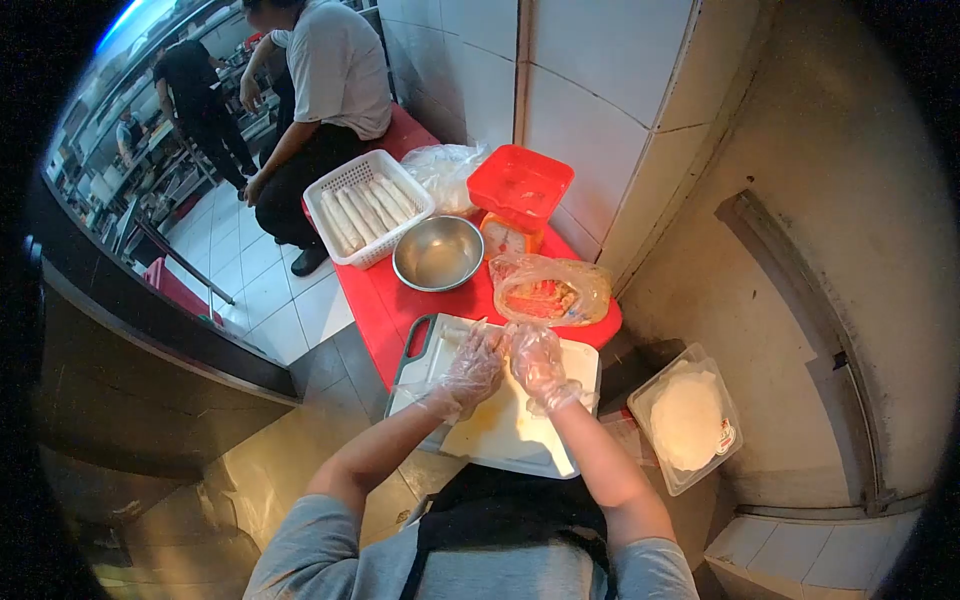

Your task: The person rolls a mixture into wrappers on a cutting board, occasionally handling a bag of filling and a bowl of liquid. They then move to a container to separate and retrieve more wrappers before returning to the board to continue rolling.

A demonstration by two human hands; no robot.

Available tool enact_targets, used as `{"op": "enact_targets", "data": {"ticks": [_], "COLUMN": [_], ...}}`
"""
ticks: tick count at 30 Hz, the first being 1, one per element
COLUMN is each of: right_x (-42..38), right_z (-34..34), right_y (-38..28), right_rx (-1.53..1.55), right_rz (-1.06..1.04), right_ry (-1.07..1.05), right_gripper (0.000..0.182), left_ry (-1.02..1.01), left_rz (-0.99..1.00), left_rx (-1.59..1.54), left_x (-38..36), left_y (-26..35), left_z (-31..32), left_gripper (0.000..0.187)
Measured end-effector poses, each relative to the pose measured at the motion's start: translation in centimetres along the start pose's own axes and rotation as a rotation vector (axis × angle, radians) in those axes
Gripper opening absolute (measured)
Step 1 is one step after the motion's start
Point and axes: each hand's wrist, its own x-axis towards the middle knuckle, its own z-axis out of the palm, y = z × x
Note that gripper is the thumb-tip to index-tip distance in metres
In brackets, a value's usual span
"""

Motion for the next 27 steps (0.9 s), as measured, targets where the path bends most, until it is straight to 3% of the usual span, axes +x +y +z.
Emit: {"op": "enact_targets", "data": {"ticks": [3, 6, 9, 11, 13, 15, 18, 21, 24, 26, 27], "right_x": [1.8, 0.2, 0.0, 0.0, 0.2, 0.4, 2.0, 1.3, 1.0, 0.9, 1.3], "right_z": [-3.2, -1.0, -0.2, 1.9, 2.1, 1.4, -3.3, -3.9, -3.2, -1.3, -1.3], "right_y": [-2.0, -0.7, 1.0, 1.9, 1.6, 1.4, -1.8, -1.2, 0.5, 1.8, 2.0], "right_rx": [0.229, 0.459, 0.639, -0.075, -0.238, 0.143, -0.015, 0.142, 0.298, 0.679, 0.682], "right_rz": [0.056, 0.227, 0.193, -0.092, -0.102, 0.156, 0.135, 0.044, 0.052, 0.323, 0.321], "right_ry": [0.155, -0.029, -0.069, -0.004, -0.081, -0.294, -0.146, 0.083, 0.019, -0.147, -0.180], "right_gripper": [0.010, 0.025, 0.022, 0.018, 0.016, 0.016, 0.016, 0.018, 0.017, 0.016, 0.016], "left_ry": [-0.168, -0.413, -0.043, 0.074, 0.114, 0.084, -0.252, -0.481, -0.288, -0.168, -0.107], "left_rz": [-0.179, -0.279, -0.156, -0.084, -0.045, -0.033, -0.026, -0.135, -0.036, -0.119, -0.161], "left_rx": [-0.252, -0.203, -0.078, -0.024, 0.007, 0.018, 0.024, -0.193, -0.214, -0.293, -0.334], "left_x": [0.1, 2.4, 0.9, 0.8, 0.7, 1.3, 2.4, 3.7, 1.9, -0.7, -1.1], "left_y": [-1.1, -0.1, 1.1, 1.9, 1.8, 0.5, -1.5, -3.0, -6.2, -8.5, -8.6], "left_z": [1.3, -2.0, -0.1, -0.1, 0.2, 0.7, -0.4, -3.5, -6.1, -5.2, -5.5], "left_gripper": [0.055, 0.060, 0.063, 0.063, 0.063, 0.064, 0.061, 0.060, 0.067, 0.068, 0.068]}}
